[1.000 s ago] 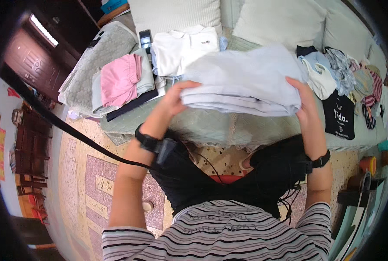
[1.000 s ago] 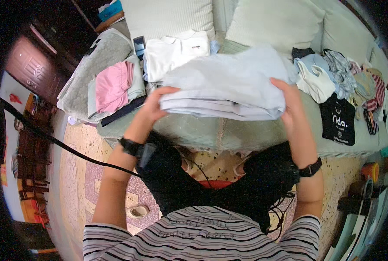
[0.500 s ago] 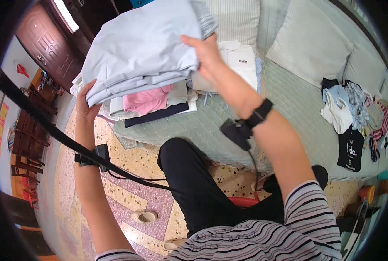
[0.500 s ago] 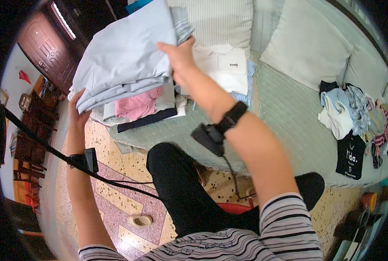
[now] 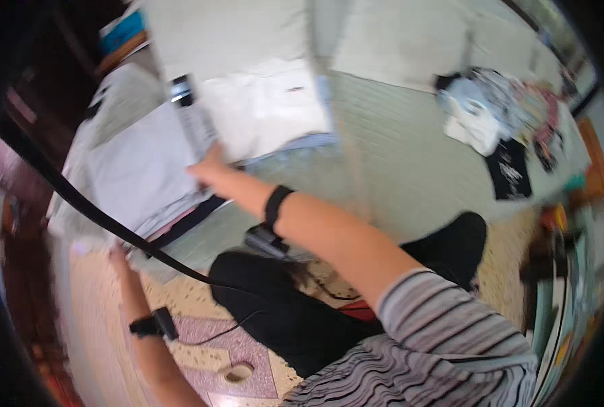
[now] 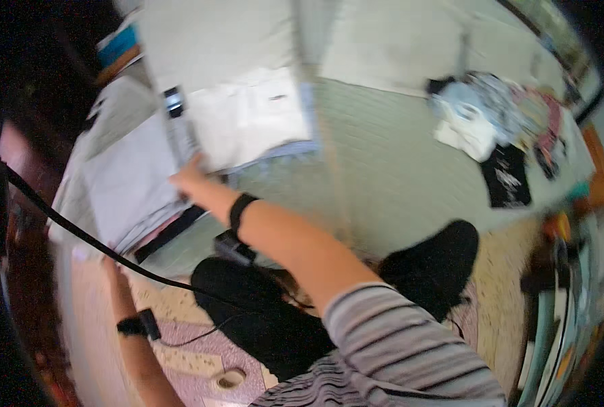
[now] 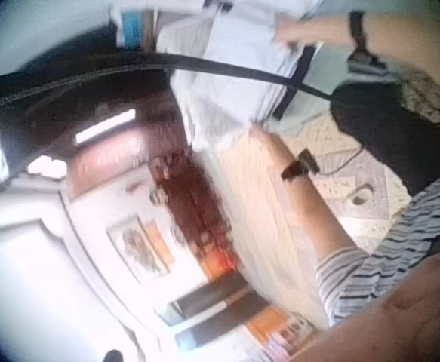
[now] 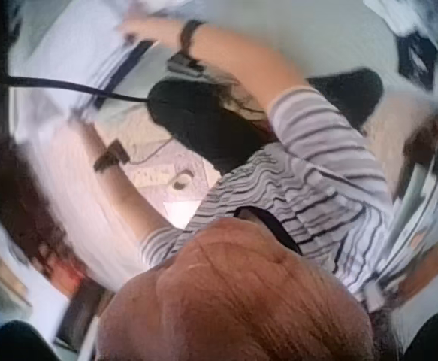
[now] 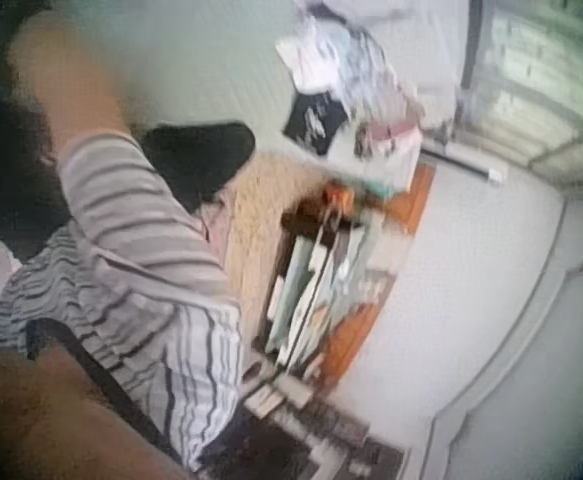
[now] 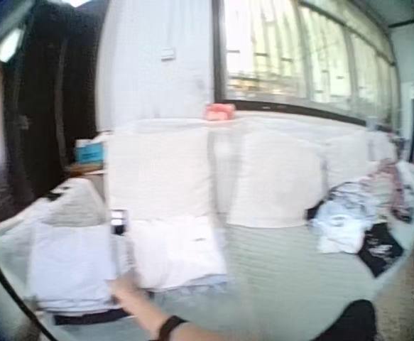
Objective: Folding various items of laundry including a pink shirt, grey trousers, and a white top on a bed.
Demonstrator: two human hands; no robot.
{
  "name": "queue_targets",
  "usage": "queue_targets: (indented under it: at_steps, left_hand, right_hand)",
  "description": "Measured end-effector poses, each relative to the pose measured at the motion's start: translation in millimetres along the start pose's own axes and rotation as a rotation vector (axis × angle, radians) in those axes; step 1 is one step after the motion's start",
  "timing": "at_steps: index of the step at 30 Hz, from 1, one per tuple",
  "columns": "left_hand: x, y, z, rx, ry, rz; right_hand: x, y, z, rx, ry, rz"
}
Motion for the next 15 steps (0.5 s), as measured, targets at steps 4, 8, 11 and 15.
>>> queue_targets:
  at_steps: [4, 8, 11, 15]
  left_hand:
    - [-55, -99, -21, 0.964, -0.572, -0.241]
    - [-105, -209, -154, 0.644, -0.268, -0.891]
    - [-144, -228, -273, 0.523, 0.116, -0.959]
    - [-210, -226, -413, 0.449, 0.530, -0.922]
  right_hand:
    - [-25, 2, 51, -0.122, -0.230, 0.127]
    - [-69, 8, 168, -0.355, -0.372, 0.368]
    - [-108, 9, 306, -0.546, -0.658, 0.445]
    - [-193, 1, 490, -0.540, -1.162, 0.291]
Point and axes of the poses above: each hand's wrist, its own x-axis towards the middle knuckle, its own z-axis out of the back of the hand, y = z × x, the point moved 9 cm from there along x, towards the middle knuckle, and after that the axes turned 9 degrees about -z, right-handed, at the moved point
